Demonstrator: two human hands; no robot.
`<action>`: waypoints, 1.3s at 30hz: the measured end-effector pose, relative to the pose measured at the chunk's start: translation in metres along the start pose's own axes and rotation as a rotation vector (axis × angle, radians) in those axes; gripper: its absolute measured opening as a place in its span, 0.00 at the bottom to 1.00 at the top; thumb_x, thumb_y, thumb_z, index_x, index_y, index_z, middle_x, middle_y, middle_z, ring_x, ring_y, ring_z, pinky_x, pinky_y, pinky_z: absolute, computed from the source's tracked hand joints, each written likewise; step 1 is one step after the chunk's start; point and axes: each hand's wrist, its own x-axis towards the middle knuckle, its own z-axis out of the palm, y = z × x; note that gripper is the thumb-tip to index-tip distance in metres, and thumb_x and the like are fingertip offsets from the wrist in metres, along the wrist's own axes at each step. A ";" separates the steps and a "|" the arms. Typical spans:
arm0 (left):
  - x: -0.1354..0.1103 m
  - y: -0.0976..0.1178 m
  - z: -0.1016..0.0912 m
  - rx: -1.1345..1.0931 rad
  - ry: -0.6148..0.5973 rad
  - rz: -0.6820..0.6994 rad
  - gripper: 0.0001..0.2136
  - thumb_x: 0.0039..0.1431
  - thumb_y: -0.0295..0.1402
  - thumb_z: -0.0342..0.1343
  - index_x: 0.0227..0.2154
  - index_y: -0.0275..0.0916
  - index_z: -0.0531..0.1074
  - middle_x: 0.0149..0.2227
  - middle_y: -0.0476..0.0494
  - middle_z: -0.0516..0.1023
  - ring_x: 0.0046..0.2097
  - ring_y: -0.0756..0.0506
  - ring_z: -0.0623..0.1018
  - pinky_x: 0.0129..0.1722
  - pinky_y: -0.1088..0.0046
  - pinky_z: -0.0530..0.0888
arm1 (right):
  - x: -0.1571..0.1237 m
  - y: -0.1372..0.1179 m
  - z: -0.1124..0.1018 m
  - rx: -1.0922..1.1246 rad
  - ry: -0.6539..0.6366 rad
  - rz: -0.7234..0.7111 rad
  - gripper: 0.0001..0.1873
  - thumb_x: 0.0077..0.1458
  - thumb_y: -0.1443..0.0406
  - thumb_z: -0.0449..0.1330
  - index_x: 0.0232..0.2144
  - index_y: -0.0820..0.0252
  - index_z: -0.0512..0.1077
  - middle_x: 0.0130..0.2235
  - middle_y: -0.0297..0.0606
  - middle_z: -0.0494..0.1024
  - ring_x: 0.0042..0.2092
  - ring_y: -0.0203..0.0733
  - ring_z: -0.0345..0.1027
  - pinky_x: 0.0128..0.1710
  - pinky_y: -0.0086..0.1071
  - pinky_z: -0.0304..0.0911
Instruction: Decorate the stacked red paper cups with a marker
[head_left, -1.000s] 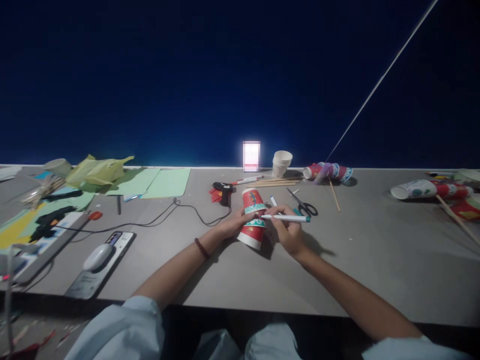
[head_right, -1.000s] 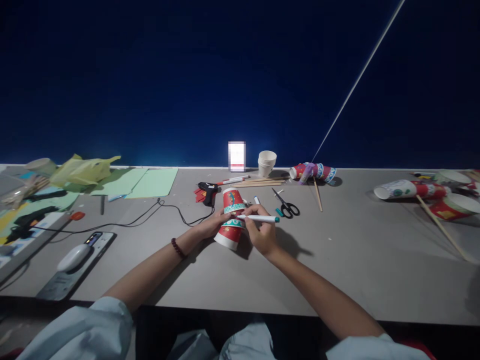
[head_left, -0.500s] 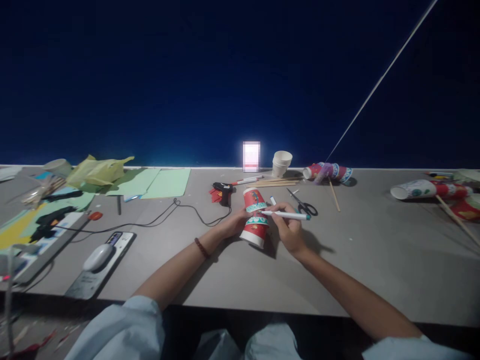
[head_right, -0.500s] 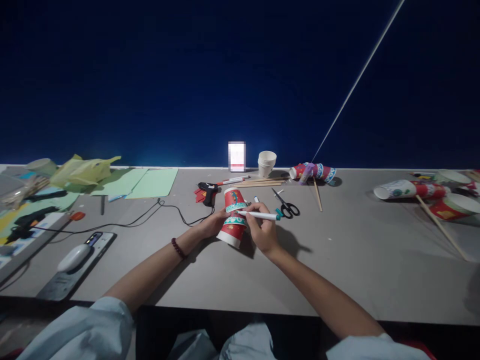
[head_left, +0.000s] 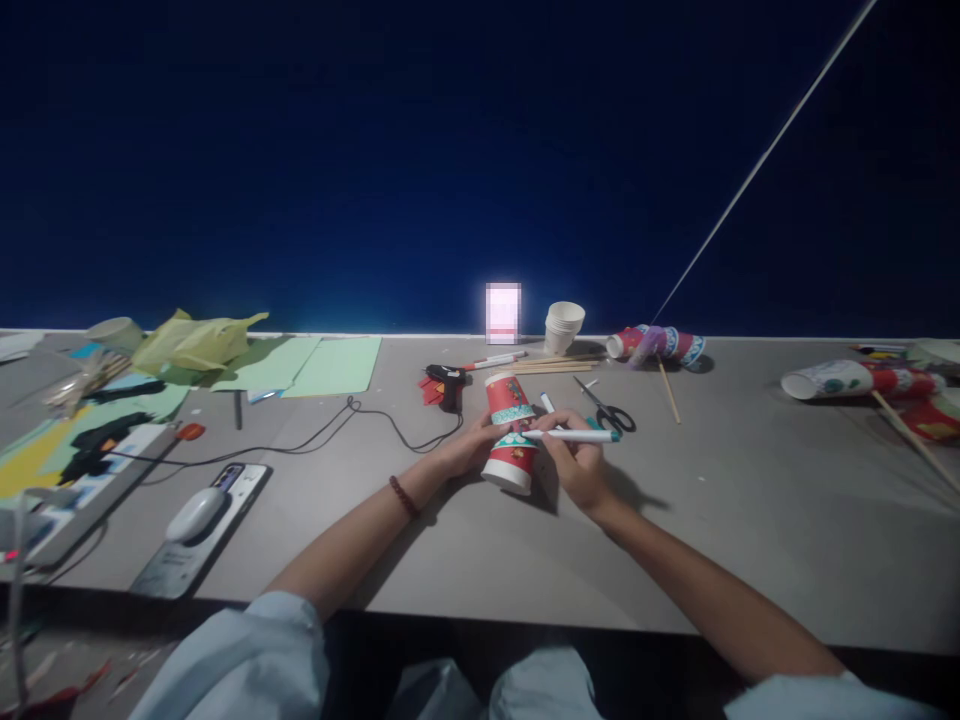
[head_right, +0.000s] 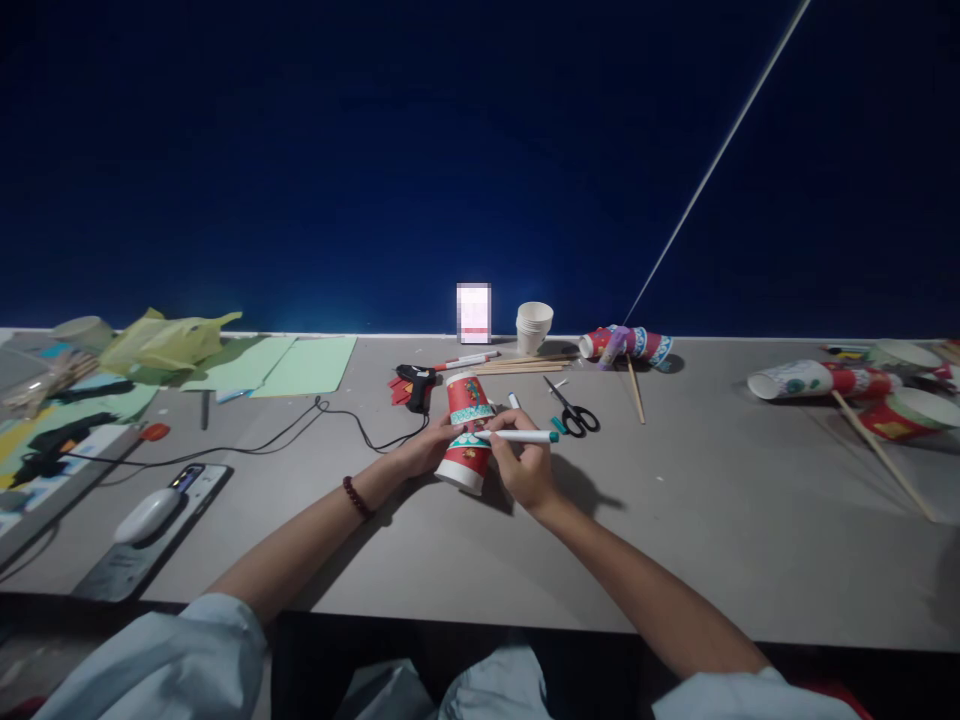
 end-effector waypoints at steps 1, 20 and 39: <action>0.000 0.000 0.001 0.003 0.001 -0.001 0.22 0.50 0.33 0.67 0.49 0.34 0.72 0.46 0.34 0.79 0.45 0.40 0.80 0.50 0.61 0.72 | 0.000 0.000 0.000 -0.001 -0.002 0.002 0.04 0.56 0.64 0.57 0.30 0.55 0.68 0.32 0.35 0.74 0.36 0.42 0.70 0.39 0.35 0.67; -0.002 0.003 0.004 0.017 -0.015 -0.029 0.26 0.50 0.35 0.68 0.52 0.34 0.72 0.49 0.33 0.78 0.46 0.40 0.79 0.52 0.60 0.71 | -0.001 0.003 -0.001 -0.044 -0.019 0.005 0.03 0.55 0.65 0.57 0.29 0.55 0.69 0.30 0.34 0.74 0.35 0.42 0.69 0.37 0.34 0.65; -0.001 0.002 0.001 0.011 -0.020 -0.039 0.25 0.51 0.34 0.67 0.52 0.33 0.71 0.48 0.32 0.78 0.46 0.39 0.79 0.52 0.59 0.71 | -0.001 -0.001 0.001 -0.016 -0.008 0.013 0.03 0.54 0.66 0.57 0.28 0.56 0.69 0.29 0.33 0.74 0.34 0.41 0.69 0.36 0.33 0.65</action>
